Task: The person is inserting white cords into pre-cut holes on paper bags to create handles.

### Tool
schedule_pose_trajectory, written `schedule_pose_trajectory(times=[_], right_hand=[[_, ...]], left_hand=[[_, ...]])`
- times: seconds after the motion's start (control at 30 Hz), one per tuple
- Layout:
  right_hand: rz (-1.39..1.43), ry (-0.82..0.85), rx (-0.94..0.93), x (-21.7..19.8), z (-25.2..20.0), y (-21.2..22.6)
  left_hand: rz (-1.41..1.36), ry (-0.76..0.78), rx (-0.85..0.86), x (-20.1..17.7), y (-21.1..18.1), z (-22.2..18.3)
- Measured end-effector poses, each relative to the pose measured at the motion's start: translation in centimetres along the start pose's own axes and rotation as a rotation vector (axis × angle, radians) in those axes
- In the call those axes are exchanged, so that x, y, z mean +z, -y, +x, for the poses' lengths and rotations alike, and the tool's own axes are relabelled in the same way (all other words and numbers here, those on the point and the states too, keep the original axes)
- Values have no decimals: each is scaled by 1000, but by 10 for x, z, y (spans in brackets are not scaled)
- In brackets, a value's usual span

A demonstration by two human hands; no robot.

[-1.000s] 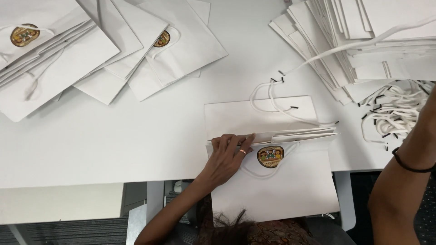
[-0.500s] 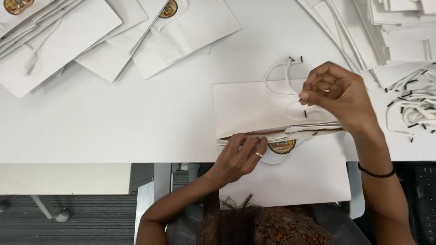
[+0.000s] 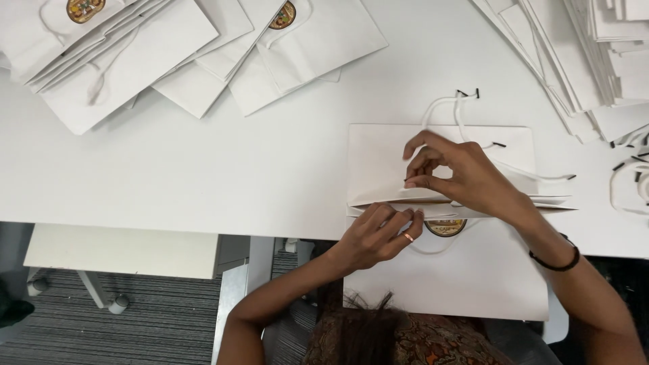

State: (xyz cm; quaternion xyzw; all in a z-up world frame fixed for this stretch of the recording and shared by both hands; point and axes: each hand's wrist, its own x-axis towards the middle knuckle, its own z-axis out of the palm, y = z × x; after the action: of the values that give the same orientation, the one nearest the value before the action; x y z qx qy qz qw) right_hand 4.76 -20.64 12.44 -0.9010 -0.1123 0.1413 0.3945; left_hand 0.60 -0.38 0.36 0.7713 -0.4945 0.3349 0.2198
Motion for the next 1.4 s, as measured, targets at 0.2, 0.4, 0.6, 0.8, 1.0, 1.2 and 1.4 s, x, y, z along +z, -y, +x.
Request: schedule_pose_trajectory(times=[0.2,0.4,0.6,0.8,1.0,1.2,1.4], right_hand=[[39,-27,-221,2,-6,-19],[-8,-32,-258,3,-7,-20],[-78,52,-186,-1,-10,-20],[-88,71,-221,1,-11,-26],[-53,50,-231,-2,-20,-23],[-40,113,-349,-3,-25,-26],[-284,38,-542,6,-28,-29]], left_hand=[[-28,-3,20,-1,2,4],[12,2,47,1,2,-1],[-6,1,40,5,2,-1],[36,14,47,1,2,1],[22,3,48,4,2,0],[34,-31,79,3,3,-1],[-22,-155,130,5,4,-4]])
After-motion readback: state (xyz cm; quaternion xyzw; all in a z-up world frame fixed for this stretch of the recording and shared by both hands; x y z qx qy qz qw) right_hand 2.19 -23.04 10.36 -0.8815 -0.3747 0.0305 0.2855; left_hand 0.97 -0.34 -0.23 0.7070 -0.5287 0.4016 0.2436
